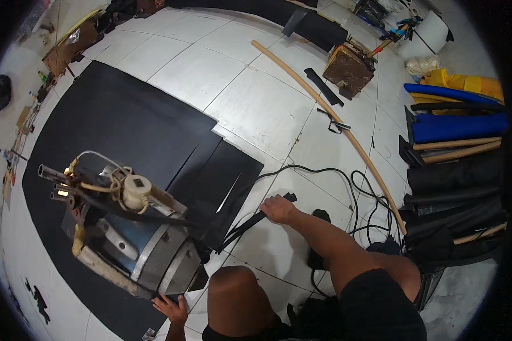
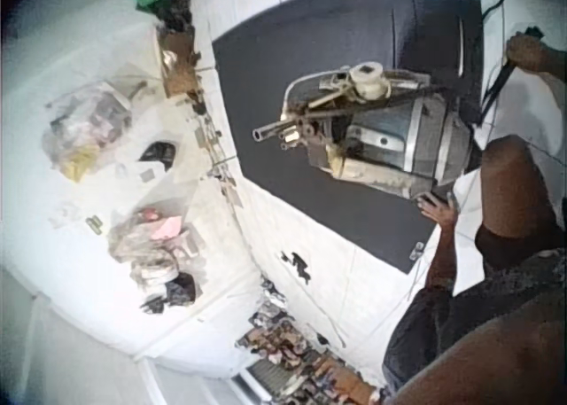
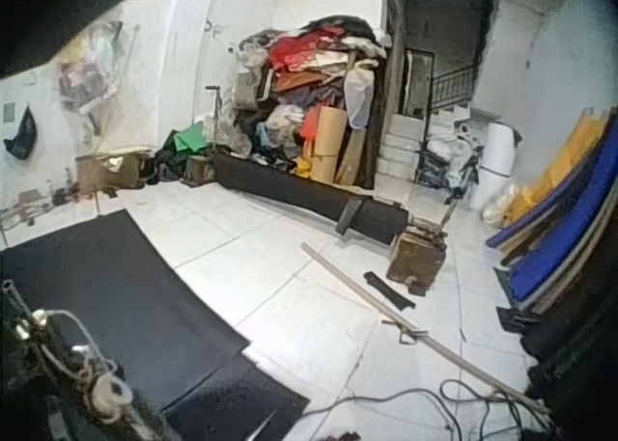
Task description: Cutting strips from a large sheet of black foam or synthetic textile using a vertical cutting machine.
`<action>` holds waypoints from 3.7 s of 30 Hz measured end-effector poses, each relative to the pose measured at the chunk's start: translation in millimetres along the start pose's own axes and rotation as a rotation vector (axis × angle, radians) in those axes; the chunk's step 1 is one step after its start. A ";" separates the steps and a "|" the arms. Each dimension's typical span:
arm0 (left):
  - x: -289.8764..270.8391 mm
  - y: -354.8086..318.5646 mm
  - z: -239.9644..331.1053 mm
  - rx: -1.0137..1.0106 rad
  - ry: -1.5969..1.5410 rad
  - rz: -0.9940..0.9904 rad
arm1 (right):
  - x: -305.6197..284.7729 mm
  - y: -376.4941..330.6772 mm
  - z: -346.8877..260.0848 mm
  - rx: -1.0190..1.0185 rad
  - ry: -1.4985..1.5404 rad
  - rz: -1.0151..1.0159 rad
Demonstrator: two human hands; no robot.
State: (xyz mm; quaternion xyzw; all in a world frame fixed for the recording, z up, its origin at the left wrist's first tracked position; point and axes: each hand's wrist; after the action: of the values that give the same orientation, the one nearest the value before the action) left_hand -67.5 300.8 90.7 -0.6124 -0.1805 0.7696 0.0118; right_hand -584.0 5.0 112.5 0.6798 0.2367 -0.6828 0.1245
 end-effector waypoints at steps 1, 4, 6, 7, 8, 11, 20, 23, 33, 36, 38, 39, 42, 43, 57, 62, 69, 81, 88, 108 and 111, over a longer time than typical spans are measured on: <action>4.2 2.5 -4.7 -0.003 -0.002 -0.004 | 3.4 0.7 3.2 0.022 0.022 -0.015; 19.3 -17.5 -43.4 0.368 0.263 0.382 | -3.3 22.1 -10.0 -0.089 0.081 -0.086; 16.8 -8.4 -27.5 0.250 0.178 0.022 | -7.0 13.6 14.2 -0.104 0.150 -0.174; 8.2 13.8 7.9 0.106 0.014 -0.398 | -13.6 1.5 46.2 -0.079 0.206 -0.254; 11.1 7.0 -7.4 0.110 -0.065 -0.375 | -25.0 10.1 56.9 -0.107 0.207 -0.254; 20.1 -14.7 -69.0 0.306 0.127 -0.095 | -91.1 57.2 84.8 -0.299 0.235 -0.743; -67.3 26.5 5.7 -0.101 -0.031 -0.443 | -216.1 112.9 324.2 0.555 0.183 -0.051; -58.3 -2.2 13.9 -0.139 -0.033 -0.206 | -162.5 127.2 304.5 0.725 -0.320 0.384; -17.7 64.7 266.5 -0.320 -0.775 0.298 | -74.3 140.8 121.6 0.326 0.571 -0.231; 4.0 92.5 289.8 -0.401 -0.778 0.475 | -70.8 147.7 97.0 0.276 0.486 -0.300; 14.4 105.6 297.7 -0.481 -0.775 0.592 | -64.3 146.8 90.1 0.253 0.487 -0.294; 11.6 115.2 307.5 -0.483 -0.775 0.592 | -60.4 144.2 94.4 0.261 0.489 -0.276; 9.6 129.4 321.4 -0.510 -0.427 0.538 | -46.2 143.7 98.6 0.335 0.562 -0.252; 10.9 131.6 323.1 -0.505 -0.428 0.540 | -43.4 146.7 101.1 0.337 0.563 -0.247; 7.3 143.4 328.8 -0.867 -0.796 0.560 | -9.2 142.1 123.2 0.332 0.990 -0.303; 17.3 136.3 329.4 -0.815 -0.779 0.462 | -18.8 129.3 139.5 0.251 1.326 -0.493; 30.2 138.2 325.5 -0.820 -0.918 0.411 | -34.8 127.3 140.0 0.230 1.409 -0.557; -34.6 121.0 346.3 -0.457 -1.143 0.598 | -62.5 137.3 132.2 0.231 1.323 -0.480; -38.4 167.0 296.7 -0.330 -1.053 0.775 | -92.1 180.1 98.0 0.232 1.295 -0.398; -42.2 188.5 287.7 -0.677 -0.798 0.367 | -56.2 212.7 98.2 0.405 0.681 -0.387; -22.0 185.0 266.4 -0.578 -0.703 0.452 | -70.6 209.1 96.9 0.392 0.828 -0.437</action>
State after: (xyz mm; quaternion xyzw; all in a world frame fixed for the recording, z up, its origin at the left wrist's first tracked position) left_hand -276.7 52.5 106.6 -0.3185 -0.2421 0.8310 -0.3865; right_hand -562.3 -232.7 146.4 0.8388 0.2702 -0.3976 -0.2555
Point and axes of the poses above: each hand's wrist, its own y-axis towards the middle knuckle, its own x-axis out of the palm, z = x × y, and after that the axes turned 8 degrees about x, right-handed
